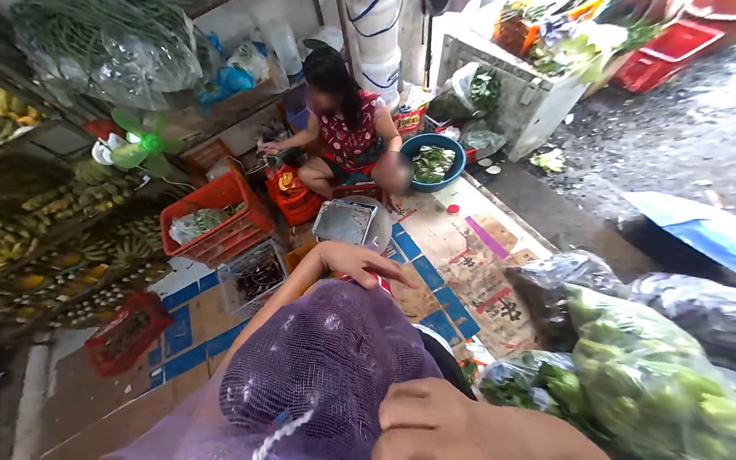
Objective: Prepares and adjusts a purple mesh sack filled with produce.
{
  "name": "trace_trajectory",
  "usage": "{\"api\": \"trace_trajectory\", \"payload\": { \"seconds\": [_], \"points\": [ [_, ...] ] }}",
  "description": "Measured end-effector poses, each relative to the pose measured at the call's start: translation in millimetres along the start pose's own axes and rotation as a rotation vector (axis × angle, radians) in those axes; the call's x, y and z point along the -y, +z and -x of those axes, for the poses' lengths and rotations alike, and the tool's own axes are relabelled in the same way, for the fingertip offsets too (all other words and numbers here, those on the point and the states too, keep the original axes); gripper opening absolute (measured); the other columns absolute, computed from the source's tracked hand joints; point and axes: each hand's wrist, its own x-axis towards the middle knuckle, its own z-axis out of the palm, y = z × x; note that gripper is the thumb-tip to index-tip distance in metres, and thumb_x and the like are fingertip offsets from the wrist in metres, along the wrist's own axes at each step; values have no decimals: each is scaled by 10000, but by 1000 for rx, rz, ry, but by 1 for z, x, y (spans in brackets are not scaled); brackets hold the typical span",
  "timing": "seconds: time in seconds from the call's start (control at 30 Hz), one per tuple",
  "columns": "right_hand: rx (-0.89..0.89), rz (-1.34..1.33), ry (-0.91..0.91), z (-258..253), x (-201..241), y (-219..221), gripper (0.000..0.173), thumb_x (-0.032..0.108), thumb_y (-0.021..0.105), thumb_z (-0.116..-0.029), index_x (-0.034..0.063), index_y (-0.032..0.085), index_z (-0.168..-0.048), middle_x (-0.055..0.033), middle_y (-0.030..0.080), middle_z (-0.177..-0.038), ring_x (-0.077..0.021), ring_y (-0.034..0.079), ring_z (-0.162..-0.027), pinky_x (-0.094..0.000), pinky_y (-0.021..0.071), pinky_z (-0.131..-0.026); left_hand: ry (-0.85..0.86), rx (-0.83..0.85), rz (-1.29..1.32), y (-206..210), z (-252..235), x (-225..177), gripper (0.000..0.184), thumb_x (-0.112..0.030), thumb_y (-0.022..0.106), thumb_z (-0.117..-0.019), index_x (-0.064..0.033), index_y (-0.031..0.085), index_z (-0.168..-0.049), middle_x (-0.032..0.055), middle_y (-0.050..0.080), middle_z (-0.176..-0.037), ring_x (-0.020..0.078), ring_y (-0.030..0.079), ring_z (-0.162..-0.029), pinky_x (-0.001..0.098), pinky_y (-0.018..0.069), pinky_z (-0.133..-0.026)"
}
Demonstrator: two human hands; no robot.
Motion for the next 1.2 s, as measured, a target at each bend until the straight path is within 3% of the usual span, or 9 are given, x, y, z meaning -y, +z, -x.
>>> {"api": "trace_trajectory", "payload": {
  "seconds": [0.23, 0.37, 0.43, 0.5, 0.6, 0.77, 0.93, 1.03, 1.2],
  "points": [
    [153, 11, 82, -14, -8, -2, 202, 86, 506, -976, 40, 696, -1027, -115, 663, -825, -250, 622, -753, -332, 498, -657, -185, 47, 1, -5, 0, 0, 717, -640, 616, -874, -10, 702, -1206, 37, 740, -1146, 43, 675, -1031, 249, 551, -895],
    [168, -94, 250, -16, -12, -3, 403, 409, 650, -1004, 20, 688, -1103, -102, 665, -791, -217, 641, -726, -325, 527, -675, -196, 66, -5, -11, -2, -1, 696, -626, 636, -861, -16, 707, -1189, 33, 741, -1120, 33, 670, -1002, 240, 551, -860],
    [201, -57, 352, -15, -12, -2, 564, 533, 647, -971, 17, 696, -1195, -84, 630, -656, -212, 606, -568, -359, 509, -558, -200, 70, 1, -12, -3, -2, 706, -640, 641, -855, -19, 709, -1184, 31, 745, -1110, 38, 677, -994, 249, 557, -859],
    [258, 15, 398, -12, -12, 0, 570, 548, 606, -986, 37, 724, -1210, -87, 613, -593, -229, 583, -502, -389, 477, -506, -209, 63, 7, -16, -4, -4, 679, -607, 654, -847, -20, 710, -1185, 21, 744, -1101, 28, 674, -978, 240, 554, -851],
    [276, 26, 352, -11, -10, -3, 486, 498, 591, -1014, 65, 752, -1165, -87, 693, -710, -221, 655, -629, -359, 523, -596, -180, 45, 9, -13, -5, -3, 657, -569, 667, -858, 3, 702, -1180, 14, 742, -1086, -8, 664, -950, 197, 543, -826],
    [232, 12, 387, 0, -12, -18, 628, 649, 546, -977, 77, 739, -1147, -62, 680, -724, -180, 638, -633, -329, 520, -603, -153, 48, 10, -9, -5, -2, 585, -486, 653, -892, 15, 691, -1192, 20, 730, -1085, -15, 645, -964, 188, 529, -844],
    [222, -119, 439, 25, -13, -31, 408, 418, 675, -992, 53, 719, -1168, -93, 678, -828, -184, 650, -782, -288, 544, -737, -140, 24, 10, -6, 2, 5, 635, -534, 661, -875, 8, 683, -1205, 34, 731, -1125, 22, 661, -1004, 221, 547, -862],
    [136, -176, 459, 31, -10, -36, 445, 381, 749, -944, 40, 687, -1224, -108, 697, -912, -168, 653, -864, -256, 541, -805, -139, 15, -1, -5, 5, 8, 684, -597, 652, -872, -5, 688, -1212, 44, 734, -1151, 49, 671, -1031, 247, 557, -879],
    [63, -282, 491, 58, -19, -28, 364, 376, 734, -956, 17, 732, -1015, -86, 677, -800, -137, 634, -761, -268, 533, -720, -163, -26, -43, 0, 13, 4, 772, -701, 610, -864, -21, 701, -1217, 55, 732, -1171, 84, 671, -1073, 295, 556, -933]
  ]
}}
